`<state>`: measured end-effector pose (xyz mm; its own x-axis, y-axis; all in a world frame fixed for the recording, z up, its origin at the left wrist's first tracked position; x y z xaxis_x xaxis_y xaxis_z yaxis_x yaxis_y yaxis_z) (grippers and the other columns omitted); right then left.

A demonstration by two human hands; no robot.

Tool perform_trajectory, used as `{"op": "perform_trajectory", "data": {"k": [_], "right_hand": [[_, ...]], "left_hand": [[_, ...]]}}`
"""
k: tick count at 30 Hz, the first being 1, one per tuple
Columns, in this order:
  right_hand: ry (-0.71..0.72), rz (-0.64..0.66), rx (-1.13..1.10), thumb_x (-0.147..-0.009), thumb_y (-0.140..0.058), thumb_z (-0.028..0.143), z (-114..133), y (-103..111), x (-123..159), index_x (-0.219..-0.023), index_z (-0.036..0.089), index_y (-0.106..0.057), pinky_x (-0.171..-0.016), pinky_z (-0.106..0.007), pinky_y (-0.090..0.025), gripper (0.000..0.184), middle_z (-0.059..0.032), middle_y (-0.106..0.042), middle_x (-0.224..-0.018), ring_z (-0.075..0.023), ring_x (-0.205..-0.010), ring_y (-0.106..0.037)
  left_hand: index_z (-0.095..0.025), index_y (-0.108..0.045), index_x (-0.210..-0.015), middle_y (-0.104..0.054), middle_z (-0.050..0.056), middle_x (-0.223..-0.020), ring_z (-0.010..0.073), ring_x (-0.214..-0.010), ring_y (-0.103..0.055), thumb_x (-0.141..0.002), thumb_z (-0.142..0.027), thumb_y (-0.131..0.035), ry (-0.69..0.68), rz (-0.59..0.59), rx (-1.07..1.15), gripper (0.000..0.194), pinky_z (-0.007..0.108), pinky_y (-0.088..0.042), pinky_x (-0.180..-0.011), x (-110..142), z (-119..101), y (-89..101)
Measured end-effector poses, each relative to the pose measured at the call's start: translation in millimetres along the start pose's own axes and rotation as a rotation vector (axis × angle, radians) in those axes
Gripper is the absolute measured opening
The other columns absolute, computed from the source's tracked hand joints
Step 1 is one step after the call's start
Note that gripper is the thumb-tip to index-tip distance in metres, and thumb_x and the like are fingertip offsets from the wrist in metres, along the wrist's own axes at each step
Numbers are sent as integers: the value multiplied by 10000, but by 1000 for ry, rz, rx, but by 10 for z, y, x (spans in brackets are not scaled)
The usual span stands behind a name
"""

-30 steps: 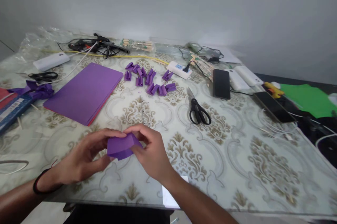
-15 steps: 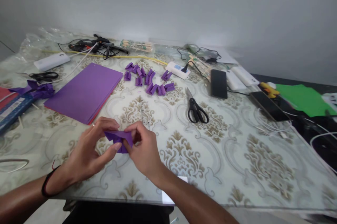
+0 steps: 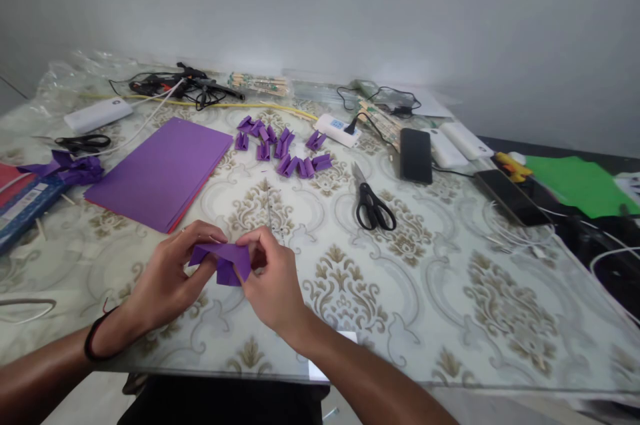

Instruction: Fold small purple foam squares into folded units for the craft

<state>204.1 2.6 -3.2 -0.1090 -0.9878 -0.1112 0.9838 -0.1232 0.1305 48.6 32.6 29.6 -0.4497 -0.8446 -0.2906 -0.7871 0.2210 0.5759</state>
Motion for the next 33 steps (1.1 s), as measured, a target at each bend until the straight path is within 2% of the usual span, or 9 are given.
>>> {"op": "perform_trajectory", "data": {"k": [3,7,13,16,19,23,27,33], "right_hand": [[12,-4,-14,-867,-683,196,20,17,-2,-934,230,-635,-557,-228,-478,90,51,-605,-683,-131,-598,-569],[78,14,-76,-879,-697,168,57,15,28,-1000,243,-633,-561,-221,-479,156,54,-620,-716,-128,-611,-577],[283,-33,-38,-874,-752,108,136,33,156,-1172,293,-640,-640,-245,-542,368,29,-721,-875,-134,-681,-653],[442,-54,43,-884,-693,60,258,38,225,-1200,295,-633,-622,-253,-562,398,-9,-757,-973,-152,-728,-703],[545,-71,125,-888,-675,51,363,42,269,-1193,283,-616,-609,-270,-580,388,-15,-747,-921,-177,-743,-733],[522,-118,205,-884,-675,70,357,59,282,-1179,277,-604,-597,-280,-595,368,-22,-762,-920,-185,-730,-751],[460,-137,187,-866,-696,103,252,46,297,-1180,276,-609,-601,-270,-604,369,-25,-762,-936,-179,-720,-747],[451,-7,74,-848,-708,84,182,-75,298,-1295,280,-575,-716,-289,-631,506,-56,-759,-1056,-194,-848,-761]], "left_hand": [[-219,-660,-1066,-740,-8,-917,134,-754,-696,-865,-34,-562,24,2,28,290,242,-544,-687,3,21,-13],[-230,-684,-1099,-768,6,-990,153,-874,-761,-873,-21,-613,-20,-56,114,315,244,-606,-780,34,-13,24],[-251,-680,-1145,-775,35,-1089,196,-1019,-785,-893,-23,-619,-128,-144,200,346,264,-650,-884,123,-103,119],[-238,-675,-1169,-790,20,-1050,169,-930,-805,-827,4,-595,-146,-132,178,427,221,-655,-834,134,-135,138],[-224,-675,-1152,-793,-2,-965,141,-799,-806,-760,8,-562,-143,-135,131,469,183,-646,-728,133,-160,161],[-217,-667,-1118,-786,-2,-903,147,-756,-806,-731,21,-508,-139,-123,103,481,191,-643,-680,138,-189,157],[-216,-657,-1127,-782,15,-936,157,-787,-795,-703,30,-514,-145,-133,84,510,207,-642,-700,166,-188,146],[-235,-660,-1184,-784,24,-1001,163,-817,-791,-842,-16,-625,-141,-229,82,408,227,-642,-726,227,-143,220]]}}
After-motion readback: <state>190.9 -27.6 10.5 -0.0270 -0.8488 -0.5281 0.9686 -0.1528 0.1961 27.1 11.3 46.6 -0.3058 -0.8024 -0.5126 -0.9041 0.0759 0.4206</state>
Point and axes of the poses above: each hand's wrist, its own x-axis away from the middle knuckle, its own y-axis out of the back of the hand, z = x × y, the point moved 7 cm from there along -x, towards the middle knuckle
